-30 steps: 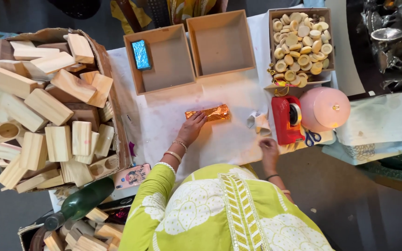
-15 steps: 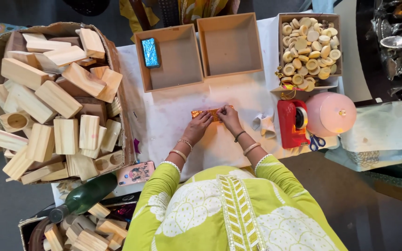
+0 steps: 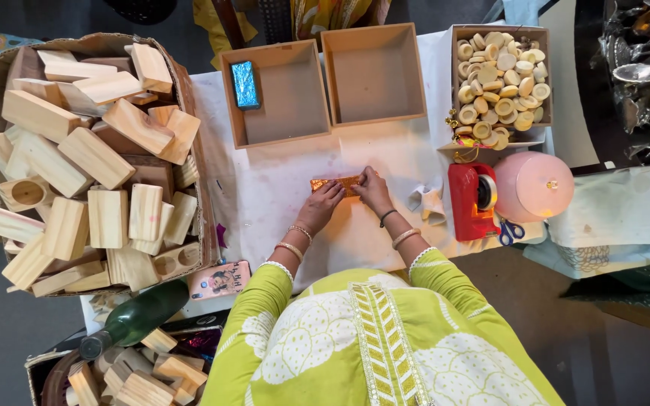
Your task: Wrapping wooden blocks in aluminum foil and purple decorative paper.
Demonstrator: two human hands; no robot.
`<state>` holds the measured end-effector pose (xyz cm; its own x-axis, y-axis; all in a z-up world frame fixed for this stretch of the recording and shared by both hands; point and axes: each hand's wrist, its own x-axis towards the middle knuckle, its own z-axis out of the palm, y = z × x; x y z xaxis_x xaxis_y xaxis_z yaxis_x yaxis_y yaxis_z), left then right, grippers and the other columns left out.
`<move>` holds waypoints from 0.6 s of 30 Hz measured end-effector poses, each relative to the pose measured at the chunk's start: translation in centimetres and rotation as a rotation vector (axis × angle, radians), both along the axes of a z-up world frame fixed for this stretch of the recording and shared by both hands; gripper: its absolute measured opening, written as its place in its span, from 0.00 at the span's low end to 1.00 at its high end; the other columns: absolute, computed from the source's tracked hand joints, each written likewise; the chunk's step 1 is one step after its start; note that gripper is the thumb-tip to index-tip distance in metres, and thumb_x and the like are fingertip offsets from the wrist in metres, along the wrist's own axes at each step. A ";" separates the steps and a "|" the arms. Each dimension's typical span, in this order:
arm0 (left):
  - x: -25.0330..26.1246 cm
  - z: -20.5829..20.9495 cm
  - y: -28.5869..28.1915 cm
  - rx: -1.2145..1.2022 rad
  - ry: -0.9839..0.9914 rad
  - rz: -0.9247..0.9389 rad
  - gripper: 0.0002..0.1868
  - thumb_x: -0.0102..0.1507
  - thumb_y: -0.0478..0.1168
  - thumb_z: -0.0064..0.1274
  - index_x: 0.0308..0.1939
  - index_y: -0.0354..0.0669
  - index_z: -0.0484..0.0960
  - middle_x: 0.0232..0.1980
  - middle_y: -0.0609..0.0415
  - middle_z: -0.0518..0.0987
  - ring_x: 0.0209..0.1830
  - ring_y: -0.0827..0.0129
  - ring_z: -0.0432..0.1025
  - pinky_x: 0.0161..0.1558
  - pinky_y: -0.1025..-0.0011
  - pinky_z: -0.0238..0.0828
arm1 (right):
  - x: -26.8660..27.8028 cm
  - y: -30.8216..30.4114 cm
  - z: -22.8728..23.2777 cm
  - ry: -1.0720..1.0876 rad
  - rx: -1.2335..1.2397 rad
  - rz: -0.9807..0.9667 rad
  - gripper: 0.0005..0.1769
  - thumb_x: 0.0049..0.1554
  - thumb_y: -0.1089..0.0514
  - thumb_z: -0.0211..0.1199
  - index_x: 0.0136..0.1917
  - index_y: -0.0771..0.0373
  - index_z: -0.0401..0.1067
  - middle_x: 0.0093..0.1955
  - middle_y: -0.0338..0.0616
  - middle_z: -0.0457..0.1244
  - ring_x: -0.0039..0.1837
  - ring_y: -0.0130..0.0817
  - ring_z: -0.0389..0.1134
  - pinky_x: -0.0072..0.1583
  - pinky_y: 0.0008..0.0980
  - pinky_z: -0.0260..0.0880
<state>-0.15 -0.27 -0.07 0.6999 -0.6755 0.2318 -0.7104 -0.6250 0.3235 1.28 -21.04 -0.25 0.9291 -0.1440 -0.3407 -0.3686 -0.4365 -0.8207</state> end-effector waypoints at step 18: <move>-0.4 4.1 0.3 -0.241 0.210 0.058 0.20 0.62 0.33 0.53 0.59 0.35 0.78 0.62 0.42 0.77 0.68 0.53 0.68 0.68 0.62 0.65 | -7.3 -6.0 -3.4 -0.081 0.143 -0.229 0.14 0.58 0.60 0.67 0.48 0.60 0.61 0.34 0.35 0.59 0.32 0.24 0.60 0.33 0.26 0.63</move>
<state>-0.57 0.00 4.04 0.7850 -0.5767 0.2263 -0.5779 -0.5501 0.6028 -6.07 -27.07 -3.66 0.9030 -0.3093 -0.2984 -0.3748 -0.2269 -0.8989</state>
